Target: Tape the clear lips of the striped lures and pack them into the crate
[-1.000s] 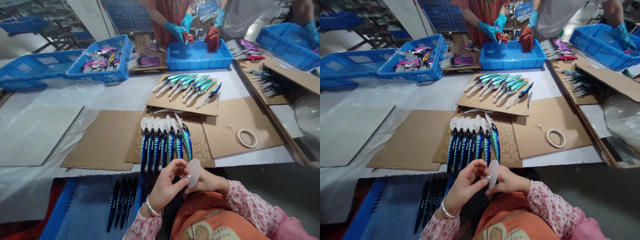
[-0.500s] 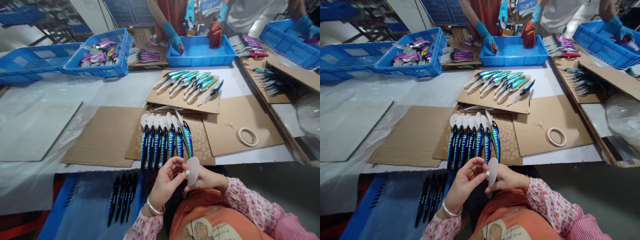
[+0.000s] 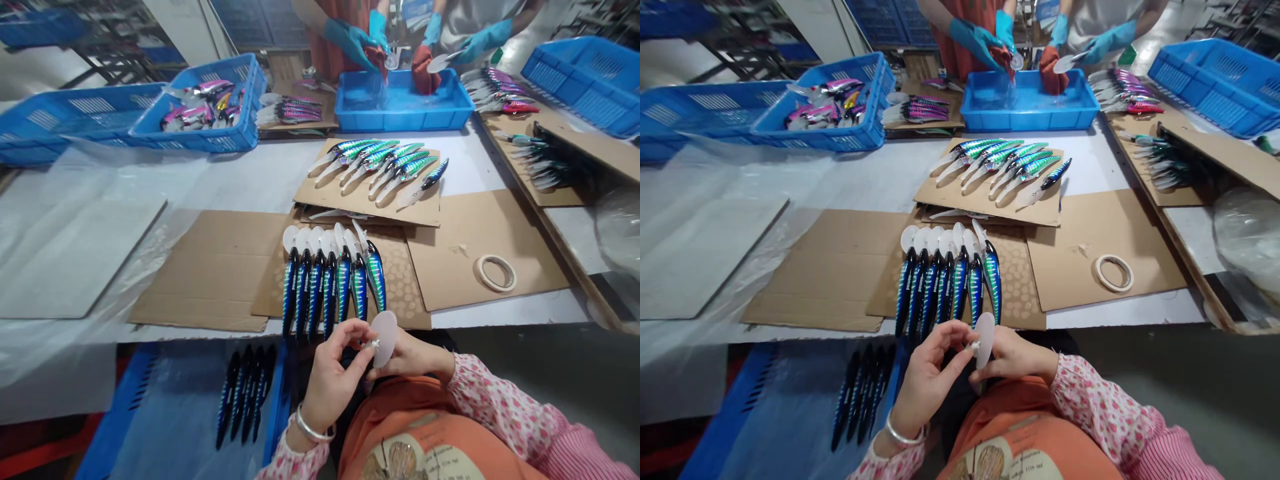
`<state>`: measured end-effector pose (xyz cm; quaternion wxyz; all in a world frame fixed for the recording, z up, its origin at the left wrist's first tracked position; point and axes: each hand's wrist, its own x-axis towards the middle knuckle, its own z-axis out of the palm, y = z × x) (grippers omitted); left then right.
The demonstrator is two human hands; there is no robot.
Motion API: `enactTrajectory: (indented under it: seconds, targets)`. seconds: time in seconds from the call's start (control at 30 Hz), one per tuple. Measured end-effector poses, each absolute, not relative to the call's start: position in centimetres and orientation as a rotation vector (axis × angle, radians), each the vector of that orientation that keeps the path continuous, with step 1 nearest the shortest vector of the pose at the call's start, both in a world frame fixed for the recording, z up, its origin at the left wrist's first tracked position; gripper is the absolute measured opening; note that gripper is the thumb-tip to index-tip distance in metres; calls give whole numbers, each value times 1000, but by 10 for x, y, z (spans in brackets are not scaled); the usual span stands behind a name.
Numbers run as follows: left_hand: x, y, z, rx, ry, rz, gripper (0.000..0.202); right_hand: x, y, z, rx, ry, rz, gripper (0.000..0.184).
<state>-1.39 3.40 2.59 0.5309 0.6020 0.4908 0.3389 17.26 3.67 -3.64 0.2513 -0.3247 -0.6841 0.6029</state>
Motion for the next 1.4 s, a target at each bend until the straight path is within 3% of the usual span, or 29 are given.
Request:
enactTrajectory:
  seconds: [0.27,0.47,0.77,1.1,1.4]
  targets:
    - [-15,26,30,1697,1218,818,15,169,37,-35,-846,-1859,1558,52]
    - [-15,22,31,1630,1255,848,15,169,40,-33,-802,-1920,1604,42]
    - [-17,22,29,1273,1190,837,12,168,39,-36,-840,-2058,1413,45]
    - [-15,21,23,998,1131,858,19,167,44,-32,-756,-2071,1552,43]
    - [-16,10,16,1518,1363,957,14,165,43,-42,-720,-2008,1518,36]
